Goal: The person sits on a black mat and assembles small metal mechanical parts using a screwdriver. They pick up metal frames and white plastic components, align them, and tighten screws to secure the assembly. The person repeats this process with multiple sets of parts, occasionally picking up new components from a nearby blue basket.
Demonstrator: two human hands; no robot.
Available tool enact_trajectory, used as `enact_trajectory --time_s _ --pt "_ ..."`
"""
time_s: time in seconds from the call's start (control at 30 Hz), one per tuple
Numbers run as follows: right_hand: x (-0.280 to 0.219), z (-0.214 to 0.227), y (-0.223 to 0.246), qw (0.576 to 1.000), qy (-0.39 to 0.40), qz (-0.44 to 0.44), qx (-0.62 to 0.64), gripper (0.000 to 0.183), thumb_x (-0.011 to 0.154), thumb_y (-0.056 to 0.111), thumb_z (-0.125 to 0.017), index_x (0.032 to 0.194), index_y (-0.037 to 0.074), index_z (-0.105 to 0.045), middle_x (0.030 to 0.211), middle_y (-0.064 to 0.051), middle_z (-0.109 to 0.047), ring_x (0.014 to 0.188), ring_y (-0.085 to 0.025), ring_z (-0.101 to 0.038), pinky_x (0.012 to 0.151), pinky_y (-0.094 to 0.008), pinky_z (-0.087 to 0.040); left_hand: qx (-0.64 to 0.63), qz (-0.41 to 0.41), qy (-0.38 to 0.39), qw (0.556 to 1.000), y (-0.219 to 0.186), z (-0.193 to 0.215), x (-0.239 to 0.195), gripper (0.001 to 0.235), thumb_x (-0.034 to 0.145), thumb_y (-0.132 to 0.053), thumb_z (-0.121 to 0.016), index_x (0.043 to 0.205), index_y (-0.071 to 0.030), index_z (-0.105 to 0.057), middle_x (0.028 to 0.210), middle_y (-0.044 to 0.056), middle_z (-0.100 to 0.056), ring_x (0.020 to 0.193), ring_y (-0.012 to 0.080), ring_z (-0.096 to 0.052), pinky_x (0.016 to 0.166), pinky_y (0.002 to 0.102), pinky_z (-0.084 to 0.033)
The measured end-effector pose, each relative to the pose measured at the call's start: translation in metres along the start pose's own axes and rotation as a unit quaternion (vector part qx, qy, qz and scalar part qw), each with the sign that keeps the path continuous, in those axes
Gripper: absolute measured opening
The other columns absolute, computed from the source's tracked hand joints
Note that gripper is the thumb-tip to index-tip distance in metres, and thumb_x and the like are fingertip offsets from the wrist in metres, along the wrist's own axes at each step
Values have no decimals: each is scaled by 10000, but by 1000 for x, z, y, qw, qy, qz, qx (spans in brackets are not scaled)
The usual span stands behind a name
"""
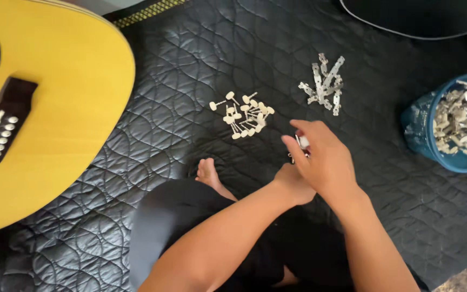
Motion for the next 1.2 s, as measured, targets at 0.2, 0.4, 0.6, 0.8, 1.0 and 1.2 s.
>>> enact_trajectory --time_s 0.2,0.4,0.6,0.8,1.0,1.2 --pt "-41 40 -30 993 2 -103 60 479 844 5 -643 1322 41 -631 1002 -186 -654 977 -431 -644 842 -527 -508 56 -57 -75 994 -8 -6 8 322 906 -58 -414 1083 3 -676 1147 241 -614 1129 424 -559 899 581 -465" --pt "-111 60 -101 908 45 -400 117 427 1023 286 -511 1417 123 -525 1240 -12 -661 1003 -190 -647 699 -387 -442 -135 51 -54 988 9 16 13 217 970 -134 -439 1144 -91 -561 1246 218 -412 1182 465 -402 834 599 -479" --pt "-126 55 -138 939 4 -333 84 338 1030 283 -531 1312 115 -615 1173 -58 -709 1033 -236 -684 901 -383 -470 -261 1 -131 956 34 4 47 275 960 -309 -472 1000 -118 -665 1004 144 -718 960 340 -663 792 442 -446" --pt "-124 56 -139 970 -55 -227 72 272 1039 247 -605 1284 139 -655 1054 -79 -729 1028 -354 -685 844 -477 -552 -565 94 -149 806 57 -6 41 243 1012 -124 -519 1229 -70 -613 1226 171 -641 1038 288 -700 859 425 -617" --pt "-122 59 -140 973 -83 -199 82 262 1055 304 -585 1263 159 -649 1028 -35 -705 975 -312 -695 790 -428 -568 -571 144 -84 804 43 6 24 150 1025 -170 -454 1158 -131 -511 1258 47 -585 1184 226 -629 1011 500 -532" --pt "-123 56 -146 970 -81 -217 79 269 1072 368 -560 1206 147 -634 1038 -43 -667 954 -318 -692 772 -444 -573 -569 163 -73 803 36 12 20 238 1063 -199 -411 1272 -131 -501 1223 188 -686 1102 348 -712 843 474 -621"
Point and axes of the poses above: each hand's wrist, its own x-axis towards the middle knuckle, its own z-axis out of the back of the hand, y = z × x, the point moved 10 cm from there along x, towards the middle knuckle
